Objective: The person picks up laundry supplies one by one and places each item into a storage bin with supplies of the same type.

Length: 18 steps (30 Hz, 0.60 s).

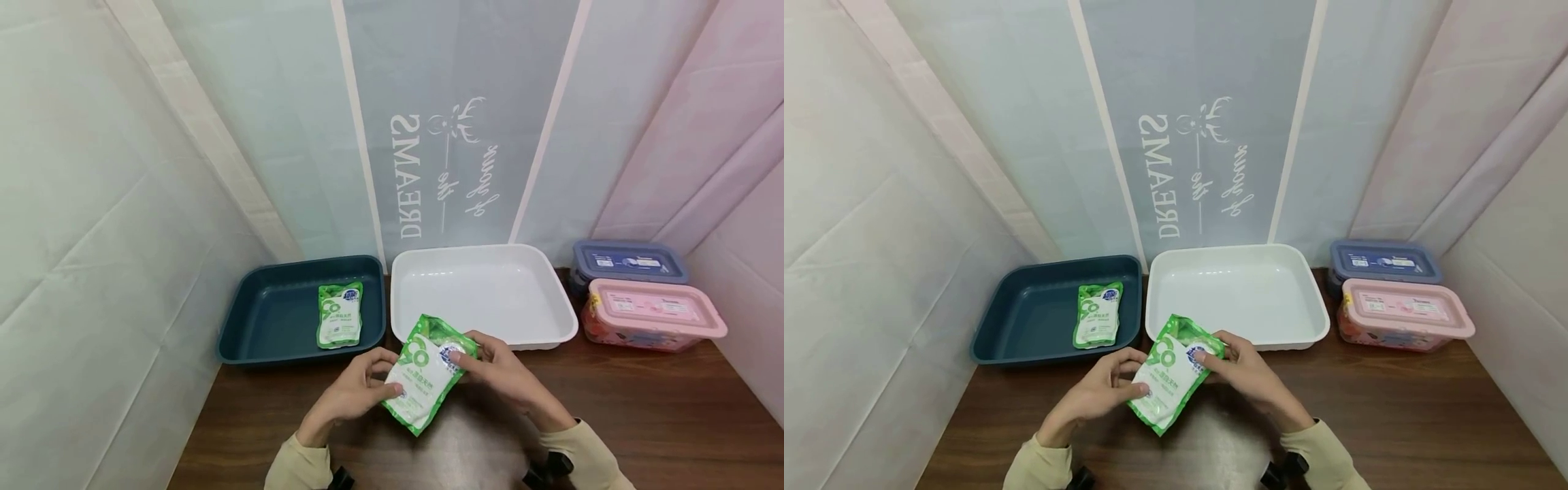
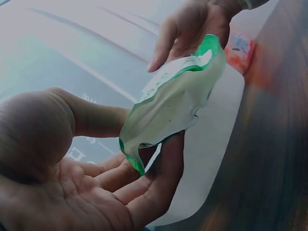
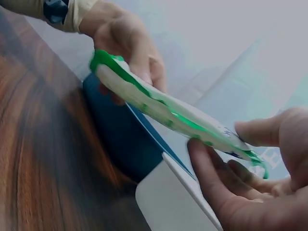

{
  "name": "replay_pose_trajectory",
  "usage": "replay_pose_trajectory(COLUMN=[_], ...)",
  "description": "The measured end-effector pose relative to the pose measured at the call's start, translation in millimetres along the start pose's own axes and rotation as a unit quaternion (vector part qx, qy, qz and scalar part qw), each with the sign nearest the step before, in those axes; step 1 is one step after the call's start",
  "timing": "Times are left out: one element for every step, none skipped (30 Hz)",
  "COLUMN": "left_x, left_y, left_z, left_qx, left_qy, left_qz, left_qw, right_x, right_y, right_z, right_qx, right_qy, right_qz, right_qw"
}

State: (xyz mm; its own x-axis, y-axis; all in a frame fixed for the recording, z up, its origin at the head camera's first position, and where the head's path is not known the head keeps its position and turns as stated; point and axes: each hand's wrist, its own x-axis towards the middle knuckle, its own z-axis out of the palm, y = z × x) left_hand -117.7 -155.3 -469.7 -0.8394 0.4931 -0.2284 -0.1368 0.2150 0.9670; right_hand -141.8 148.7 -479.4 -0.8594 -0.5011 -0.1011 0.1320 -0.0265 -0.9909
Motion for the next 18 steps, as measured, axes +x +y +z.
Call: replay_pose_trajectory(left_x=[-0.1, -0.3, -0.5, -0.9, -1.2, -1.4, -1.5, -1.7, -2.1, -2.5, -3.1, -3.9, -4.8, -5.7, -6.7, -7.8, -9.1, -10.4], left_y=[0.2, 0.6, 1.3, 2.5, 3.3, 3.8, 4.1, 4.2, 4.2, 4.1, 4.3, 4.6, 4.8, 5.2, 5.8, 6.6, 7.5, 8.3], left_z=[-0.3, -0.6, -0.9, -2.0, -2.7, -3.4, -3.9, -4.4, -5.0, -5.6, -6.2, -7.0, -8.0, -9.1, -10.3, -11.5, -12.8, -14.3], left_qx=[-0.001, -0.002, -0.004, -0.004, -0.003, -0.003, -0.005, -0.006, -0.009, -0.012, -0.016, -0.021, -0.025, -0.030, -0.035, -0.036, -0.039, -0.039], left_qy=[0.003, 0.008, 0.010, 0.013, 0.017, 0.021, 0.025, 0.028, 0.031, 0.034, 0.038, 0.041, 0.043, 0.046, 0.049, 0.054, 0.058, 0.063], left_qz=[0.002, 0.002, 0.004, 0.006, 0.008, 0.010, 0.012, 0.013, 0.015, 0.016, 0.016, 0.018, 0.019, 0.021, 0.023, 0.025, 0.028, 0.031], left_qw=[1.0000, 1.0000, 0.9999, 0.9999, 0.9998, 0.9997, 0.9996, 0.9995, 0.9994, 0.9992, 0.9990, 0.9988, 0.9986, 0.9982, 0.9979, 0.9976, 0.9972, 0.9968], right_x=[-0.2, 0.0, 0.2, 1.2, 2.0, 2.8, 3.6, 4.5, 5.3, 6.6, 8.2, 9.7, 11.6, 13.5, 15.6, 17.8, 19.7, 21.5], right_y=[0.3, 1.0, 1.6, 1.2, 0.7, 0.3, -0.1, -0.5, -0.9, -1.3, -1.9, -2.6, -3.6, -4.7, -6.2, -8.0, -10.0, -12.0], right_z=[1.4, 2.8, 4.3, 6.2, 8.0, 9.8, 11.6, 13.4, 15.3, 17.1, 19.2, 21.4, 23.6, 25.8, 28.1, 30.3, 32.4, 34.4], right_qx=[0.015, 0.028, 0.036, 0.040, 0.041, 0.040, 0.040, 0.039, 0.038, 0.039, 0.039, 0.039, 0.040, 0.037, 0.035, 0.032, 0.029, 0.025], right_qy=[0.005, 0.008, 0.010, 0.011, 0.012, 0.011, 0.009, 0.008, 0.006, 0.004, 0.002, -0.001, -0.005, -0.008, -0.012, -0.016, -0.020, -0.025], right_qz=[-0.002, -0.004, -0.006, -0.005, -0.004, -0.005, -0.005, -0.005, -0.005, -0.005, -0.005, -0.005, -0.004, -0.004, -0.005, -0.005, -0.007, -0.008], right_qw=[1.000, 1.000, 0.999, 0.999, 0.999, 0.999, 0.999, 0.999, 0.999, 0.999, 0.999, 0.999, 0.999, 0.999, 0.999, 0.999, 0.999, 0.999])
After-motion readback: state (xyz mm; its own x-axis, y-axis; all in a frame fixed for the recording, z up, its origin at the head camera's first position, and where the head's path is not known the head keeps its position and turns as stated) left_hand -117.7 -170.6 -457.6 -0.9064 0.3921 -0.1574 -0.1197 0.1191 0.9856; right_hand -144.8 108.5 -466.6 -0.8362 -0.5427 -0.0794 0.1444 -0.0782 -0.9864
